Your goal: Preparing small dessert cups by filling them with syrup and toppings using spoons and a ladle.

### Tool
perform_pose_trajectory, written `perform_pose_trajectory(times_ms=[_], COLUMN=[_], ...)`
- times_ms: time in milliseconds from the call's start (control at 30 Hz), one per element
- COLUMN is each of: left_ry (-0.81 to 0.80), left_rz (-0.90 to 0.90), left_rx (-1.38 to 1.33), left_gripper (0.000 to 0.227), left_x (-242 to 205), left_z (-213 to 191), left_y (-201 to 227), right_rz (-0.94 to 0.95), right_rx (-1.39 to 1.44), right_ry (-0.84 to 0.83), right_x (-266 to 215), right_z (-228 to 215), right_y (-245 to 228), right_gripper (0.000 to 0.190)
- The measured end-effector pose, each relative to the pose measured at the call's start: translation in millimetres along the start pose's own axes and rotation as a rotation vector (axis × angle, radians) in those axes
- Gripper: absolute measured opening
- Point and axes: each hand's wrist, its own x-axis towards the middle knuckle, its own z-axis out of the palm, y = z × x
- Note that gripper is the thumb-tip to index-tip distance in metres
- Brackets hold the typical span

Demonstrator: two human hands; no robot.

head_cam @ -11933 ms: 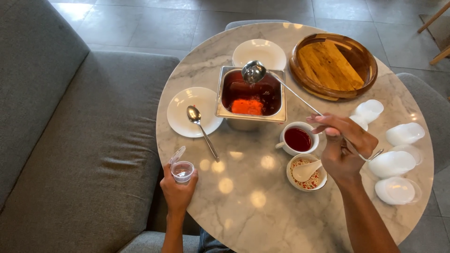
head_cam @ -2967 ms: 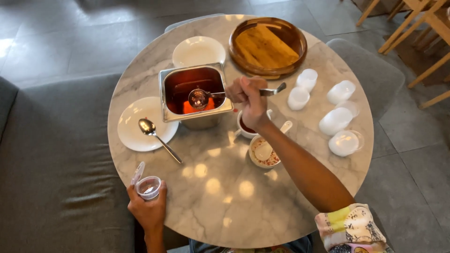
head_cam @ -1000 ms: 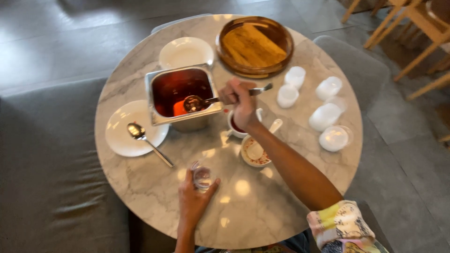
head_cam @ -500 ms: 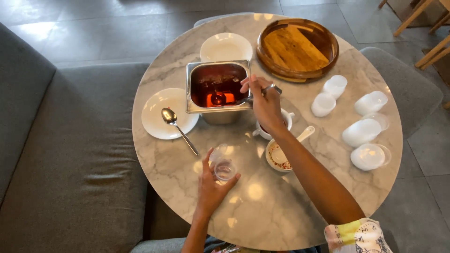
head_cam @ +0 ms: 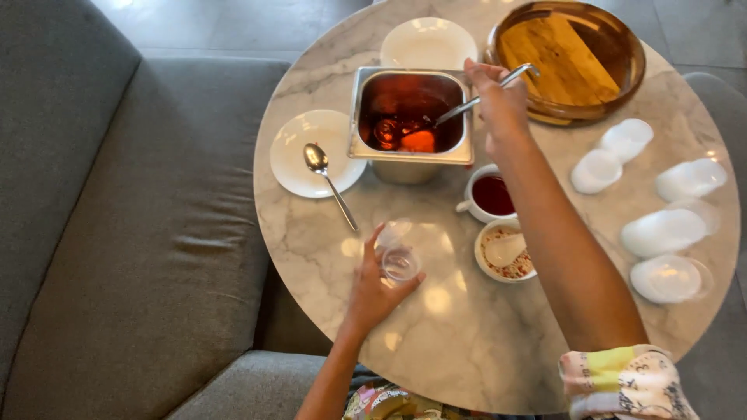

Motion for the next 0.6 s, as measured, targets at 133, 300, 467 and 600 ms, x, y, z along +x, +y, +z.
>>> perform_pose_trajectory(times_ms=[133, 300, 467, 600], left_ry=[0.006, -0.015, -0.018, -0.001], left_rz=[-0.072, -0.104, -0.103, -0.085], left_rx=[-0.037, -0.009, -0.116, -0.141], left_gripper=[0.101, 0.102, 0.085, 0.066], left_x=[-2, 4, 4, 3], left_z=[0, -1, 3, 6], left_y=[6, 13, 6, -5], right_rz=[0.048, 0.023, 0.016, 0.120], right_rx=[-0.056, -0.094, -0.211, -0.363], right_ry=[0.010, -0.047, -0.094, -0.215], right_x=[18, 28, 45, 29], right_z=[2, 9, 19, 22], right_y=[-7, -30, -41, -70], right_gripper=[0.037, 0.037, 0.068, 0.044])
